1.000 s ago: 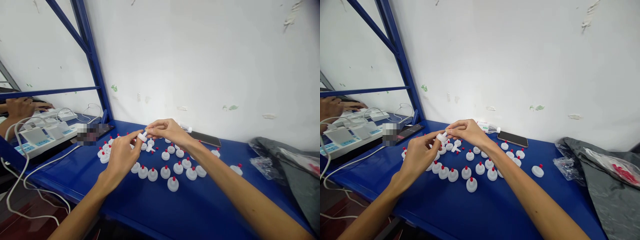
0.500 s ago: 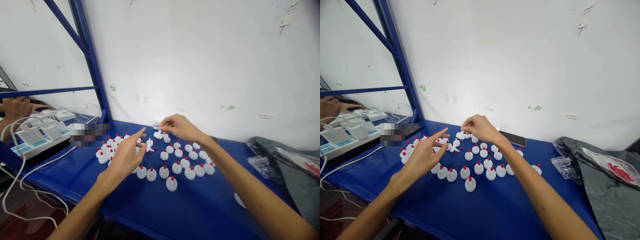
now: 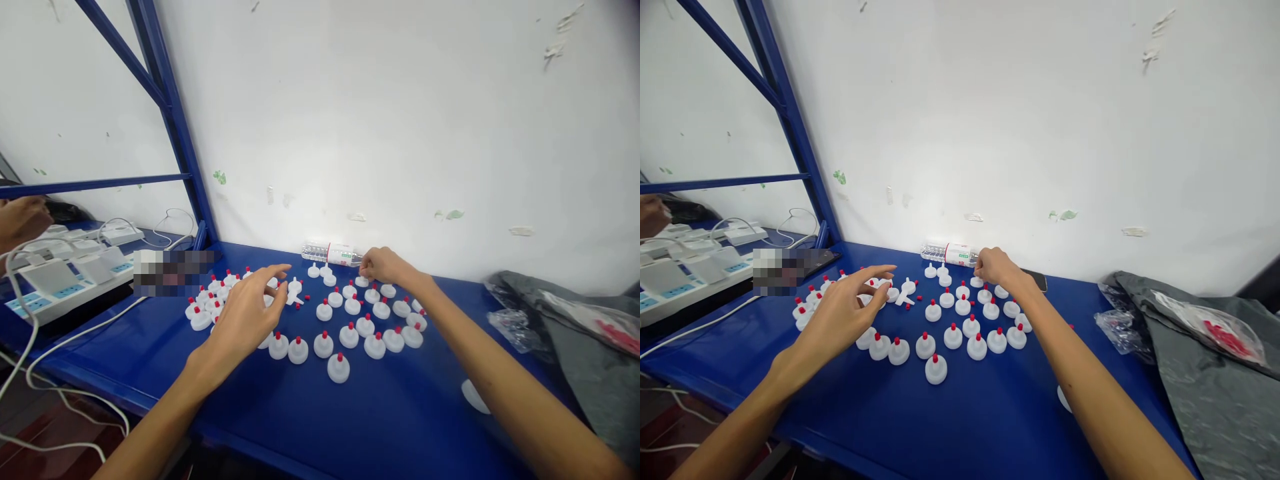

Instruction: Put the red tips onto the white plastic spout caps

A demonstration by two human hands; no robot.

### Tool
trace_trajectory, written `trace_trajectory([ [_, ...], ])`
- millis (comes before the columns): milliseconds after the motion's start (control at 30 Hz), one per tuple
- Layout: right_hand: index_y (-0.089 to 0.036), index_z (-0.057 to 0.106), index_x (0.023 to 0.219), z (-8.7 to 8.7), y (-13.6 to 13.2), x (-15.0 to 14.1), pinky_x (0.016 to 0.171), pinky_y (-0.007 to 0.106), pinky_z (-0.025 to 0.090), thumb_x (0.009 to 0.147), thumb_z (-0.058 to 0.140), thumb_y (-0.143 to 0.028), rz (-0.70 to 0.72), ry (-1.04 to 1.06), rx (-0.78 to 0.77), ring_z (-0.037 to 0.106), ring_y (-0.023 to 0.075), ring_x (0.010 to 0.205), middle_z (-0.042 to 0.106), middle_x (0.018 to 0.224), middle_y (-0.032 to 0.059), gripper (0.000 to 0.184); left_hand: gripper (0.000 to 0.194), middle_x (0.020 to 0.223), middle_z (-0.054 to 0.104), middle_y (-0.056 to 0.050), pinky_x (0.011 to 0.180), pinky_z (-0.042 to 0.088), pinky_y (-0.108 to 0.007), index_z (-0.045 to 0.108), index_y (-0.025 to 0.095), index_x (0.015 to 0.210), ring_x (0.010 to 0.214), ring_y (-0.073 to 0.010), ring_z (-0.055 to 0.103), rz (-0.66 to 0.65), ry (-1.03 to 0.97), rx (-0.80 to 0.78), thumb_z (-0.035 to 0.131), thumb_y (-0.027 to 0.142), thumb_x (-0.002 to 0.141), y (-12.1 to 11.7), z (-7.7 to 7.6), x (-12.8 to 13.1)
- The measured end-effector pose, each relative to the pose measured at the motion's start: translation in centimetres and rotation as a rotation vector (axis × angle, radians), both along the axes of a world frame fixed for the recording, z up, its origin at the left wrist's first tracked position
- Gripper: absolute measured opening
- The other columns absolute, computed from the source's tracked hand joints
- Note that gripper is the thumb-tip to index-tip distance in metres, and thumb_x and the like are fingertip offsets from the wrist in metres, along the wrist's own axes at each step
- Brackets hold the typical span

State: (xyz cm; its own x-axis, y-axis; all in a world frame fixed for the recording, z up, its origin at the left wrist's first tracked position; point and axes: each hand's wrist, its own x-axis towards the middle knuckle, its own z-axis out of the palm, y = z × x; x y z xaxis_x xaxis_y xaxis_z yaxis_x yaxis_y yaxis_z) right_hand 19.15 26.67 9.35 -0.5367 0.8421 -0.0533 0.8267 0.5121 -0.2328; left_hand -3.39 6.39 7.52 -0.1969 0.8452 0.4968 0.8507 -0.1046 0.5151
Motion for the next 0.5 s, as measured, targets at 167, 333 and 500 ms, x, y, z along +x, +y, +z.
trace_trajectory([
  [167,-0.017,0.064,0.125,-0.5,0.3,0.0,0.089,0.043,0.058,0.098,0.065,-0.036,-0.004,-0.074,0.016,0.067,0.0233,0.105,0.065,0.126,0.0105,0.033,0.033,0.111,0.077,-0.004,0.073,0.057,-0.030,0.068,0.025,0.124,0.084,-0.0201,0.074,-0.008,0.005,-0.011,0.053,0.035,0.097,-0.1,0.1,0.1],
  [333,-0.017,0.078,0.107,0.2,-0.2,-0.4,0.080,0.043,0.052,0.087,0.075,-0.036,-0.009,0.014,0.194,0.069,0.0332,0.096,0.076,0.100,0.0153,0.028,0.033,0.111,0.077,-0.004,0.072,0.057,-0.030,0.067,0.026,0.124,0.083,-0.0200,0.073,-0.006,0.008,-0.004,0.053,0.034,0.097,-0.1,0.0,0.0],
  [500,-0.023,0.074,0.116,0.2,-2.2,-2.6,0.086,0.035,0.047,0.104,0.045,-0.037,0.215,0.152,0.245,0.067,0.0263,0.106,0.076,0.115,0.0090,0.035,0.032,0.109,0.076,-0.003,0.069,0.056,-0.029,0.067,0.025,0.124,0.080,-0.0188,0.073,-0.015,0.015,0.011,0.053,0.032,0.096,-0.1,-0.1,-0.1],
])
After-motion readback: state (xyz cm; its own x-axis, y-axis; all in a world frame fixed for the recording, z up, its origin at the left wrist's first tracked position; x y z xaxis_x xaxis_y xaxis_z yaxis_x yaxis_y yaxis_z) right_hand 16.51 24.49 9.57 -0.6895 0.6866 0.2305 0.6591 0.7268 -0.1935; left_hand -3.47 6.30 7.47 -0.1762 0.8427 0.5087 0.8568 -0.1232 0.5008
